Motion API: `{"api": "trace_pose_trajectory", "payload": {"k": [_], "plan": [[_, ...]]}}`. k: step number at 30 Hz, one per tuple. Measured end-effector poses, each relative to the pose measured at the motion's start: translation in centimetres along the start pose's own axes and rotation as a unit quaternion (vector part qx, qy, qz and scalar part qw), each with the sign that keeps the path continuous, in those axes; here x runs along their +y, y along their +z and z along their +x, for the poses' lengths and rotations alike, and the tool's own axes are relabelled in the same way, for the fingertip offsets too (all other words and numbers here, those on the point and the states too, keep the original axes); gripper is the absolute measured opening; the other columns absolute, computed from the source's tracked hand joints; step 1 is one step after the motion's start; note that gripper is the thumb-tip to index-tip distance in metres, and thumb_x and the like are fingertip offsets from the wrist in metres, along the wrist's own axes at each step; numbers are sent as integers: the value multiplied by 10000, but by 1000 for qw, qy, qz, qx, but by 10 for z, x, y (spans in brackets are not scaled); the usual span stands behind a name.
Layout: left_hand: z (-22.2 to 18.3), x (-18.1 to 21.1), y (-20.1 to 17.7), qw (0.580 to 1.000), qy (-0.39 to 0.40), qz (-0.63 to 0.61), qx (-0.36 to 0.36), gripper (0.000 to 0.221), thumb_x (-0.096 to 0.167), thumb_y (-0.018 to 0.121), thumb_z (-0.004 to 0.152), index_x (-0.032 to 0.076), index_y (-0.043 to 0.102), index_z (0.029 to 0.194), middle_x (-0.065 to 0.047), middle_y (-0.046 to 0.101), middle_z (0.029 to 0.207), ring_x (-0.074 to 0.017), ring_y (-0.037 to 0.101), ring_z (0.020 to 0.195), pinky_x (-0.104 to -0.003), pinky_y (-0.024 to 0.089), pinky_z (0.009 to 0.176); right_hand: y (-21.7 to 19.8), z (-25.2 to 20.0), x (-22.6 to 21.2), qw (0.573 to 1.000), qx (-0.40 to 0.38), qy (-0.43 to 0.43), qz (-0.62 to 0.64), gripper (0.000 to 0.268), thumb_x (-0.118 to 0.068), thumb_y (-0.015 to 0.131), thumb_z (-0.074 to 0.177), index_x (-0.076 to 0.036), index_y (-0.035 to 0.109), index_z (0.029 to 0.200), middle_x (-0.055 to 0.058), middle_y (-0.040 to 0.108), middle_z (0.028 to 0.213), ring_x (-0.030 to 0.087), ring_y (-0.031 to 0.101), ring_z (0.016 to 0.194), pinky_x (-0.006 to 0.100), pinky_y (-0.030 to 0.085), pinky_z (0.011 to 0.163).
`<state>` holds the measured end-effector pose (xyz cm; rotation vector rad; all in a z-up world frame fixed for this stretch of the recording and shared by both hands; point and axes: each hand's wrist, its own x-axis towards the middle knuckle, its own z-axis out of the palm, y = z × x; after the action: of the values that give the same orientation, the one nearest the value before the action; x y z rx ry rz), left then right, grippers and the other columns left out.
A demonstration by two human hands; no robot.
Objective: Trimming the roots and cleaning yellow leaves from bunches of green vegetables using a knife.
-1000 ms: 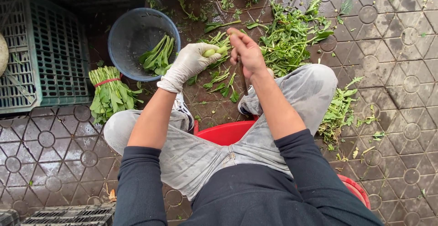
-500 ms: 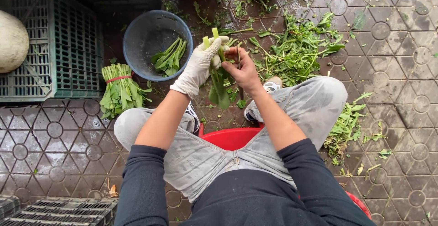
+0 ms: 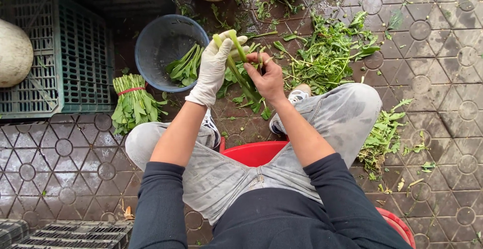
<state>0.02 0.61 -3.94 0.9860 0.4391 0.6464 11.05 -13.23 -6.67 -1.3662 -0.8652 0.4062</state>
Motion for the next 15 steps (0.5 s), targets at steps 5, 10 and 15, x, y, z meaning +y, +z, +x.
{"api": "trace_pose_trajectory", "payload": {"k": [5, 10, 15], "plan": [[0, 13, -1, 986, 14, 63, 152, 362, 375, 669, 1103, 106, 704, 1343, -17, 783, 802, -41, 526, 442, -203, 387, 407, -11, 1, -12, 998, -20, 13, -59, 185, -168, 791, 1064, -109, 732, 1230, 39, 796, 1134, 149, 729, 956, 287, 613, 839], [6, 3, -11, 980, 33, 113, 158, 301, 378, 718, 1066, 138, 622, 1220, -39, 651, 888, -95, 534, 541, -247, 436, 470, -12, 2, -9, 997, -9, 4, -72, 184, -179, 782, 1073, -100, 724, 1229, 56, 786, 1139, 171, 731, 978, 300, 607, 855], [4, 1, -8, 988, 64, 124, 71, 362, 414, 610, 1131, 116, 709, 1310, -31, 785, 1168, -136, 814, 998, -296, 674, 866, -9, 2, -11, 995, -19, -7, -98, 165, -165, 765, 1071, -94, 724, 1215, 60, 786, 1103, 172, 723, 913, 311, 624, 788]]}}
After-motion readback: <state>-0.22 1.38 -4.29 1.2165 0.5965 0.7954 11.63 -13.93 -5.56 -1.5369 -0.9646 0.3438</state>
